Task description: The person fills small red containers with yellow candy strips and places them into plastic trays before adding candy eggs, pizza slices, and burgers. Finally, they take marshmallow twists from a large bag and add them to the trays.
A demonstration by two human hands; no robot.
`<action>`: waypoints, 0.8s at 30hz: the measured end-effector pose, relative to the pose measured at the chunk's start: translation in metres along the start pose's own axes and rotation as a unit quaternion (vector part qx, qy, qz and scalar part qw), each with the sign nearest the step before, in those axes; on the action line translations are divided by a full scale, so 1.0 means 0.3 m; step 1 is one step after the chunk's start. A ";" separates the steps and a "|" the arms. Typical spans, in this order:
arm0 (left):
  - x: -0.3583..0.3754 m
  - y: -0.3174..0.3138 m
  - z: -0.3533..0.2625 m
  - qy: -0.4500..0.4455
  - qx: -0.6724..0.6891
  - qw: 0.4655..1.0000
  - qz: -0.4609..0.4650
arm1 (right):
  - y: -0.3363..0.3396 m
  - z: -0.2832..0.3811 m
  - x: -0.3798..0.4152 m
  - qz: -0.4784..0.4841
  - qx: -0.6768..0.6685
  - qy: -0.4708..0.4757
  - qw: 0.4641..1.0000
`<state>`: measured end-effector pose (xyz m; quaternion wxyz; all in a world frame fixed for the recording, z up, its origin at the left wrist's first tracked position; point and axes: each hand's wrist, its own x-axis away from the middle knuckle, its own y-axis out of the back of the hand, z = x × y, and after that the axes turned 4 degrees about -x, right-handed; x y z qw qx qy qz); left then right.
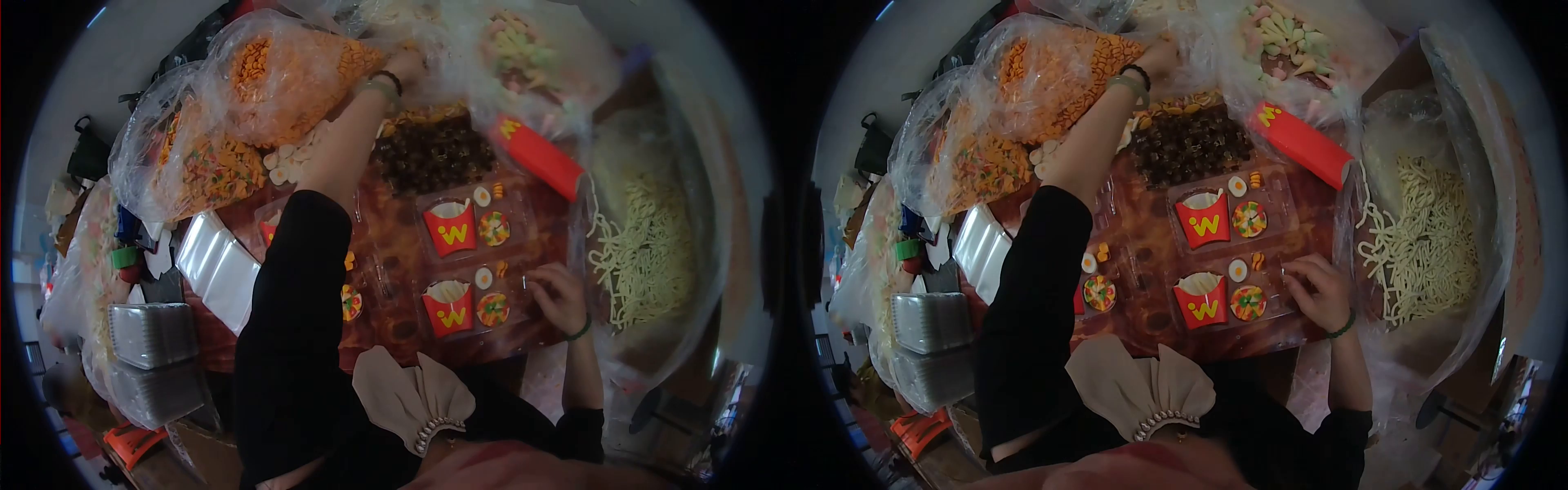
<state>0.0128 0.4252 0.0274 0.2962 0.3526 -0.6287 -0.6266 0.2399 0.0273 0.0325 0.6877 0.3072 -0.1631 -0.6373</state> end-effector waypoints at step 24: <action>0.386 0.144 -0.122 0.020 0.978 0.205 -0.031 | -0.038 0.083 -0.190 -0.069 -0.194 0.006 0.979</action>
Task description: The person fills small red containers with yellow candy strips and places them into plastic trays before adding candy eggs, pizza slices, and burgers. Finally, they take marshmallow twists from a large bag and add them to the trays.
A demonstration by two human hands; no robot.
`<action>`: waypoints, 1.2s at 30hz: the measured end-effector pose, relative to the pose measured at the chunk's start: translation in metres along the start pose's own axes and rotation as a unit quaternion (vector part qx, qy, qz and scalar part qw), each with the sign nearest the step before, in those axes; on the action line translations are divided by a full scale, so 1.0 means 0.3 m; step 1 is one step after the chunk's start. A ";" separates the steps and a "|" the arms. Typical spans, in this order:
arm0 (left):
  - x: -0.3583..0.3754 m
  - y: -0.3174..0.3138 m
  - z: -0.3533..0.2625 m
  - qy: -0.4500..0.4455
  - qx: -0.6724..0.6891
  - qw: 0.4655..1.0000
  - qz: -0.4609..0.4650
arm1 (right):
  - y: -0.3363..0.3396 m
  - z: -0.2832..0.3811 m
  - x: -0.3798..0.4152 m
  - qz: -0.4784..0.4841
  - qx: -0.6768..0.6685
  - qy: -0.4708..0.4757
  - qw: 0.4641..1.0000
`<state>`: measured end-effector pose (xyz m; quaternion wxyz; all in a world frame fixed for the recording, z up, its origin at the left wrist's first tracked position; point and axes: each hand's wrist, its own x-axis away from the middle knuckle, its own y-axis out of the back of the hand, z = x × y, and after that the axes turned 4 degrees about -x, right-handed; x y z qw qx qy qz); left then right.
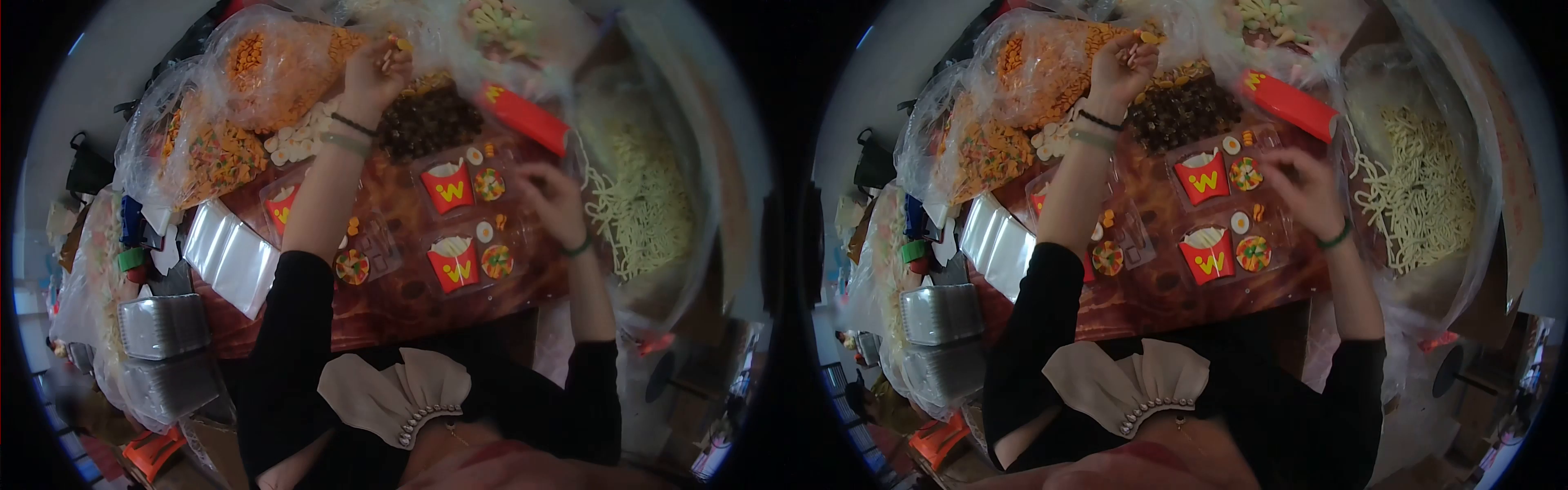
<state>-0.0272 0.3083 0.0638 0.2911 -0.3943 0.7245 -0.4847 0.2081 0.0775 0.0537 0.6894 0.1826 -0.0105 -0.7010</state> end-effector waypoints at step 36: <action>0.606 -0.011 0.541 0.147 -0.080 0.974 -0.153 | -0.009 -0.305 -0.144 -0.038 0.290 0.038 0.955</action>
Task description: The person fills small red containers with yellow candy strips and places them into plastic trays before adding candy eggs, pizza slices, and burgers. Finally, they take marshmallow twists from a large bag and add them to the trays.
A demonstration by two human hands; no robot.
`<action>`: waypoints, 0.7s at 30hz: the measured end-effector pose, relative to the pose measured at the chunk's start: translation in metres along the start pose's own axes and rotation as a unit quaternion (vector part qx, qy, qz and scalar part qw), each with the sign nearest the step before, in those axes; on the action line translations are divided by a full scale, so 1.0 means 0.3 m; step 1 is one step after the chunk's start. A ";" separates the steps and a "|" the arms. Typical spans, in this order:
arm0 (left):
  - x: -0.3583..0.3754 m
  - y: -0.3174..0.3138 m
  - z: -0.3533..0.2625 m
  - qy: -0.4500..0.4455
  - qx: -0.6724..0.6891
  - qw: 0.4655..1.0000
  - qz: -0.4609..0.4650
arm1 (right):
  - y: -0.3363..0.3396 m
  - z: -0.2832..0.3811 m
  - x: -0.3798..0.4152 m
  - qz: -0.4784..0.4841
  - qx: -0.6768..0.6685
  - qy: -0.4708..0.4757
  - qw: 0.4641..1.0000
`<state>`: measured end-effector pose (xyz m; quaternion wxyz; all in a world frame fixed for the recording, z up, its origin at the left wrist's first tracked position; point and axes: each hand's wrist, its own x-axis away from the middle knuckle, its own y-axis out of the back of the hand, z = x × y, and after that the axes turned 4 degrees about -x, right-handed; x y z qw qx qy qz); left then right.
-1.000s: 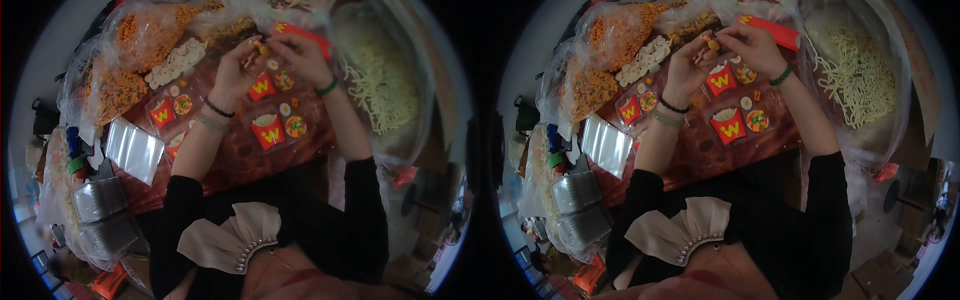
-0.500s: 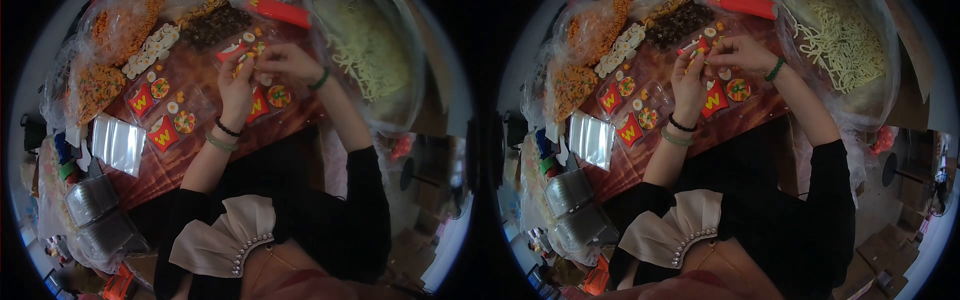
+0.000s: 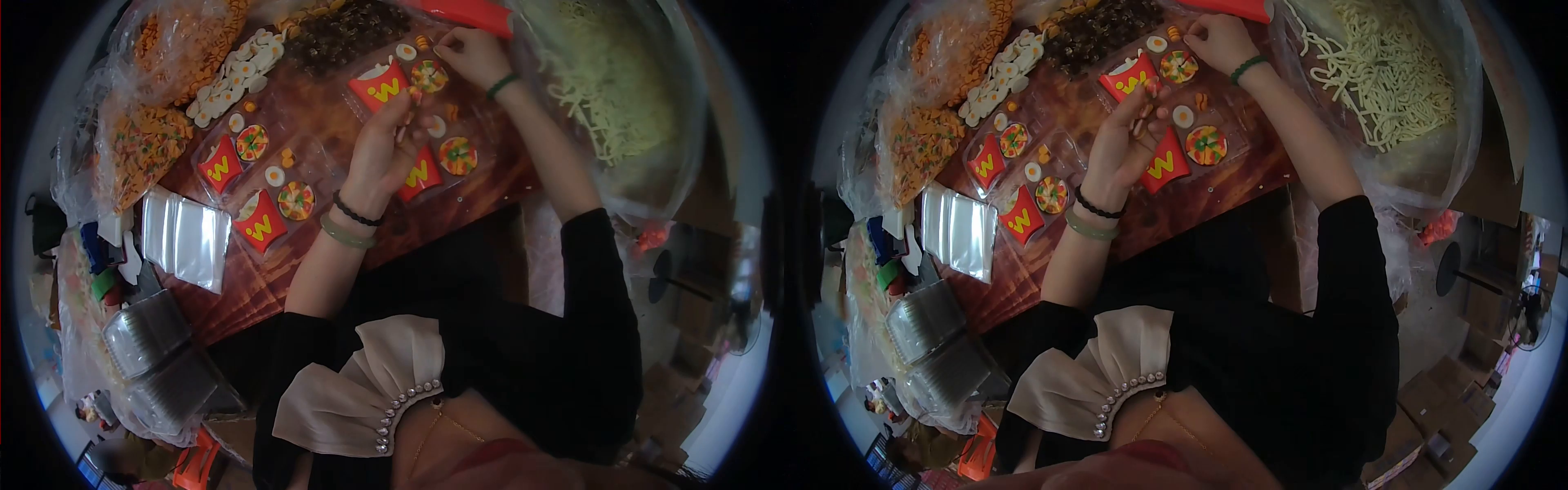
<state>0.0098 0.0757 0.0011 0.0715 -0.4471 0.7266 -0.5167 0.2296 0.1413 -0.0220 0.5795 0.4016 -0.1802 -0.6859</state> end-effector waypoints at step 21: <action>0.078 -0.086 0.077 -0.014 -0.059 0.997 0.048 | 0.236 0.275 0.247 0.097 -0.311 -0.047 0.944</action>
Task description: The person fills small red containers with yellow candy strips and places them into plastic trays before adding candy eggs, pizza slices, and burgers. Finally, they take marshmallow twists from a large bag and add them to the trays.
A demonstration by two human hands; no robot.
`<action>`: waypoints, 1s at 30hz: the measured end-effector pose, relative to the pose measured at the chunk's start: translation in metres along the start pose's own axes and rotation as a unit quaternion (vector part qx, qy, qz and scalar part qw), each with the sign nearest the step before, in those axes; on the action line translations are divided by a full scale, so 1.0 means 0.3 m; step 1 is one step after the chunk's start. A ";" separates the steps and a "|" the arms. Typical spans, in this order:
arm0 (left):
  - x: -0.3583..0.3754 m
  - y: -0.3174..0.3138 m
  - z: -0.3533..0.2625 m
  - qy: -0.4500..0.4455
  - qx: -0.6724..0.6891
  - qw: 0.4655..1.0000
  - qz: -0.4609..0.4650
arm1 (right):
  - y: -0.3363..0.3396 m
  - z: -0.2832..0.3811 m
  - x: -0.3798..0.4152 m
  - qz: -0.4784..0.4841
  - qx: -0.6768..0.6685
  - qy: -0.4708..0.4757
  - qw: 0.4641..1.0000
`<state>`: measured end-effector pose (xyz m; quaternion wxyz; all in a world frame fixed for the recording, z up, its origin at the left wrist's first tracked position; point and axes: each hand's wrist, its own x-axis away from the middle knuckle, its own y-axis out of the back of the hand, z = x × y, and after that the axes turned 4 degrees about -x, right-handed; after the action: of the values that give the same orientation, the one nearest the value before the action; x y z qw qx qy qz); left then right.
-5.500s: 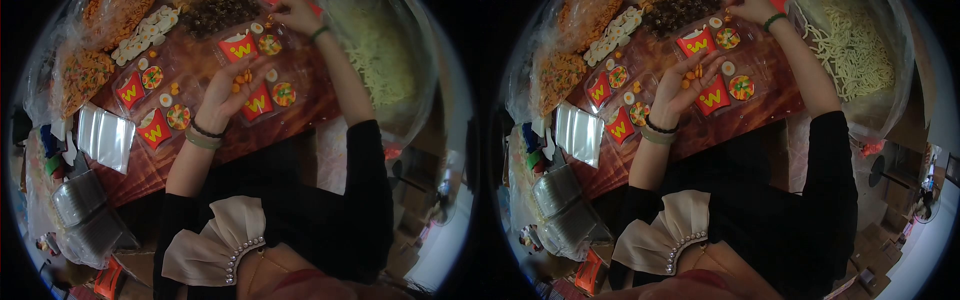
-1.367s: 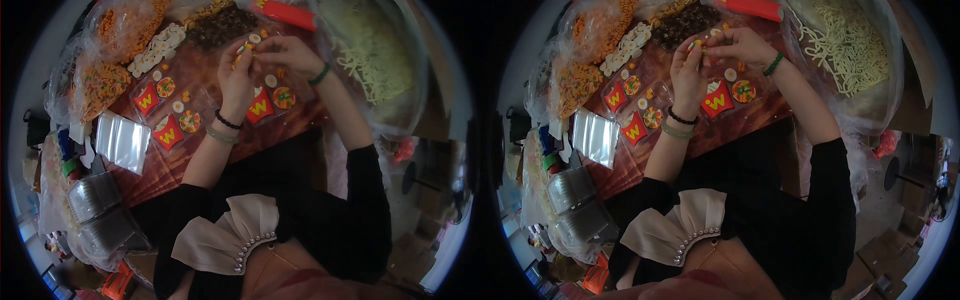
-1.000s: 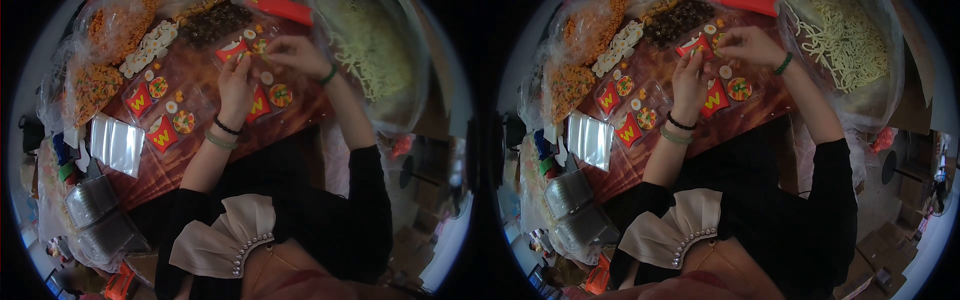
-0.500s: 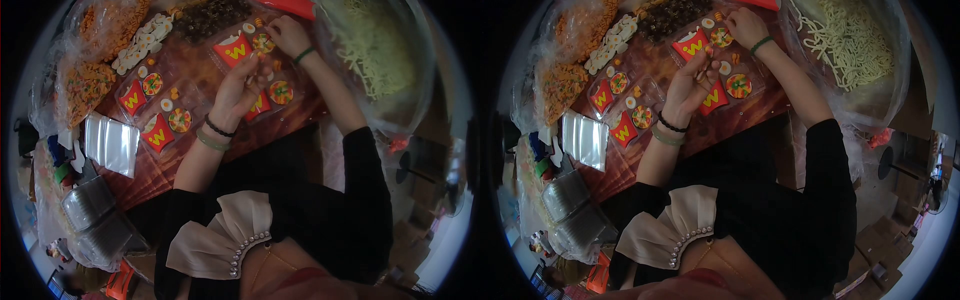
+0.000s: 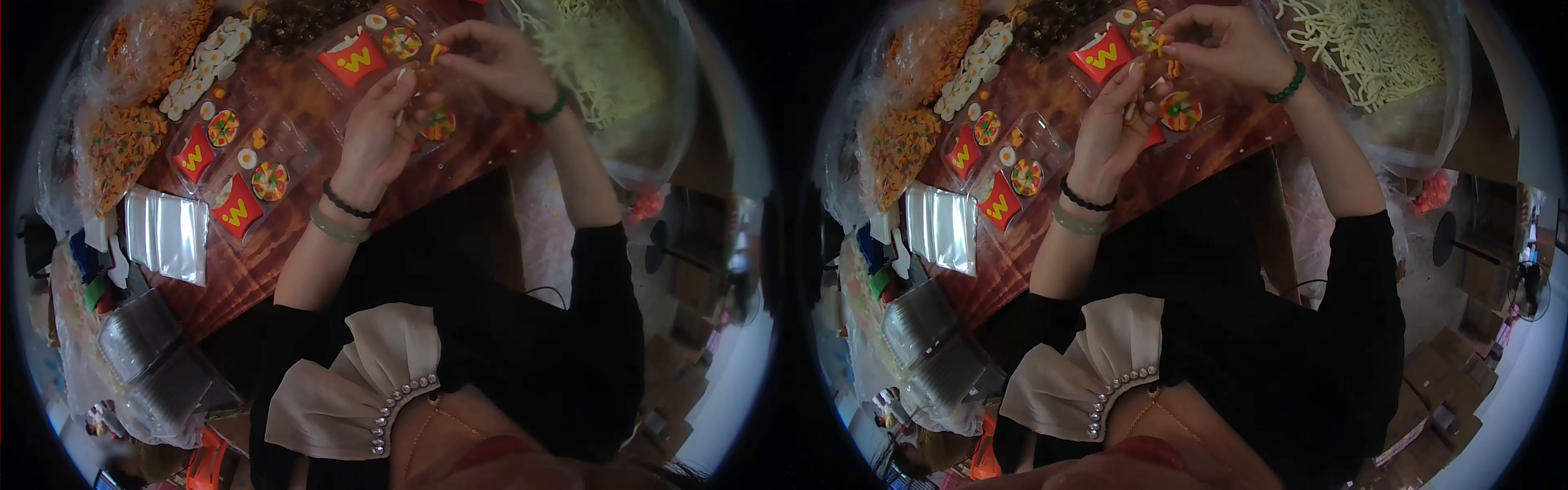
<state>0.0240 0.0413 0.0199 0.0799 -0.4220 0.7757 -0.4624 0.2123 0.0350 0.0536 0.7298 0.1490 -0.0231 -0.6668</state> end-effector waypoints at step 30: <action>0.220 0.186 -0.006 -0.087 0.043 0.994 -0.042 | -0.287 0.076 -0.079 0.234 0.046 0.114 0.964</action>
<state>-0.0509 0.0065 -0.0054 0.1455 -0.4887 0.7271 -0.4597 0.1213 0.0483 0.0579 0.8556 0.2480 -0.0041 -0.4543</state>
